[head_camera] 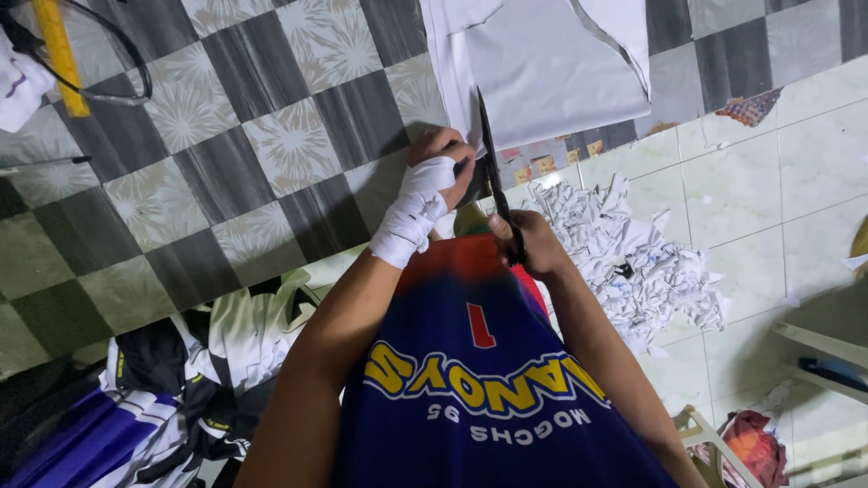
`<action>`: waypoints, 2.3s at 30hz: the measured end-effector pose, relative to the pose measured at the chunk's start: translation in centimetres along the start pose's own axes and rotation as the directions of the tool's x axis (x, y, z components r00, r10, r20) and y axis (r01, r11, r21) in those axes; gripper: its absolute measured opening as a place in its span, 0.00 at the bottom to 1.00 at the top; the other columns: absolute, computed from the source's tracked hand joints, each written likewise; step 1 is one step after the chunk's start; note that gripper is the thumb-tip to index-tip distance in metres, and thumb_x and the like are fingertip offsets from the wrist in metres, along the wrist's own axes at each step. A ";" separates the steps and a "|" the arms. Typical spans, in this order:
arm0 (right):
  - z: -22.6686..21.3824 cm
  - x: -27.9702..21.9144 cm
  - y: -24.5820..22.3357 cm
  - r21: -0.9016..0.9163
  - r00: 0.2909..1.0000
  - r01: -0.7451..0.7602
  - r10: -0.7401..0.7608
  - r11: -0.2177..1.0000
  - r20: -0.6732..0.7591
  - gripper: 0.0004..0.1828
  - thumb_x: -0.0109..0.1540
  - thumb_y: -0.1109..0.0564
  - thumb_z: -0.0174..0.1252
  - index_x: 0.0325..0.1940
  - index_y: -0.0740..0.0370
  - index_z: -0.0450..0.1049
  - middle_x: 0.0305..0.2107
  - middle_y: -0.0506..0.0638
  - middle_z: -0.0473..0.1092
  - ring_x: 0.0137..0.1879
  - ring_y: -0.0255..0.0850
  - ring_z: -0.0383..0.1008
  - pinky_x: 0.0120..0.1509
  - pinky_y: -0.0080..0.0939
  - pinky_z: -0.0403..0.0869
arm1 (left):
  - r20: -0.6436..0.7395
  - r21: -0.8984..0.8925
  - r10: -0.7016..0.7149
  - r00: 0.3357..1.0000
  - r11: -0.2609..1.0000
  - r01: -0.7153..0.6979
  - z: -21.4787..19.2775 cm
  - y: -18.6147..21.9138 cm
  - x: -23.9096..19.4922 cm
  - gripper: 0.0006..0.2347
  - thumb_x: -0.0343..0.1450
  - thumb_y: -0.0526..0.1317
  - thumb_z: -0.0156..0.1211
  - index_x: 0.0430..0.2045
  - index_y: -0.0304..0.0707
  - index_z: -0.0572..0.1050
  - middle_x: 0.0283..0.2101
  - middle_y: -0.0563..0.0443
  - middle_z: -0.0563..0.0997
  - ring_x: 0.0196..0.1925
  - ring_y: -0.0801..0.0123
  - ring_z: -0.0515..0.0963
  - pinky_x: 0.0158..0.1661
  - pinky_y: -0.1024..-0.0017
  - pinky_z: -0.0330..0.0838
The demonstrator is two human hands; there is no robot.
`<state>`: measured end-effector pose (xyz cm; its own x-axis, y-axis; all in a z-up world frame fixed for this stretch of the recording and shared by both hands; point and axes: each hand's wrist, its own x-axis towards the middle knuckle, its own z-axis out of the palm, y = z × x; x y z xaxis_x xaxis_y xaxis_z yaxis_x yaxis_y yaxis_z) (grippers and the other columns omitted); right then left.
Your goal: Cutting out pattern pieces from white fabric using large industrial scissors on a checkered work surface.
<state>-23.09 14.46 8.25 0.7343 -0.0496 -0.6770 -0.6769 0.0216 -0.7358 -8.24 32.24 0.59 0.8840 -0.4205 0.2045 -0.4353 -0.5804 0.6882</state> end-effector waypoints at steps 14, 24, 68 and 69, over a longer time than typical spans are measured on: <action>-0.3 2.9 -2.2 -0.007 1.000 -0.010 0.010 1.000 -0.002 0.38 0.70 0.28 0.72 0.32 0.66 0.75 0.15 0.58 0.68 0.21 0.48 0.76 0.28 0.46 0.74 | -0.045 -0.027 0.055 0.997 0.998 -0.056 -0.1 0.0 -0.1 0.08 0.67 0.41 0.77 0.30 0.59 0.79 0.39 0.60 0.79 0.44 0.54 0.84 0.44 0.59 0.82; -0.7 5.1 -2.7 -0.017 1.000 -0.001 0.002 1.000 0.023 0.36 0.72 0.31 0.72 0.29 0.64 0.72 0.16 0.56 0.67 0.22 0.46 0.76 0.27 0.43 0.75 | -0.093 -0.002 0.089 0.992 0.996 -0.090 1.7 -1.4 -0.6 0.08 0.65 0.41 0.76 0.31 0.60 0.80 0.41 0.64 0.78 0.45 0.58 0.83 0.44 0.60 0.82; -10.7 9.7 -18.9 0.326 0.975 0.210 -0.224 0.922 0.006 0.30 0.66 0.24 0.64 0.37 0.51 0.72 0.23 0.44 0.63 0.24 0.37 0.64 0.30 0.39 0.62 | -0.021 -0.386 -0.023 0.999 0.922 0.013 -10.8 6.8 4.7 0.11 0.82 0.47 0.57 0.41 0.42 0.82 0.44 0.48 0.84 0.47 0.58 0.84 0.49 0.63 0.77; -12.0 8.9 -18.6 0.399 0.967 0.248 -0.252 0.883 -0.045 0.25 0.68 0.26 0.64 0.37 0.46 0.72 0.23 0.39 0.60 0.26 0.33 0.59 0.29 0.36 0.57 | 0.021 -0.409 -0.016 1.000 0.912 0.023 -11.0 8.1 4.3 0.12 0.82 0.48 0.57 0.39 0.43 0.83 0.43 0.49 0.84 0.46 0.59 0.83 0.49 0.65 0.76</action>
<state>-4.54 1.63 16.14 0.8780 -0.0983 -0.4684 -0.3947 0.4048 -0.8248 -6.04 33.39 14.66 0.8870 -0.4257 0.1790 -0.3069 -0.2538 0.9173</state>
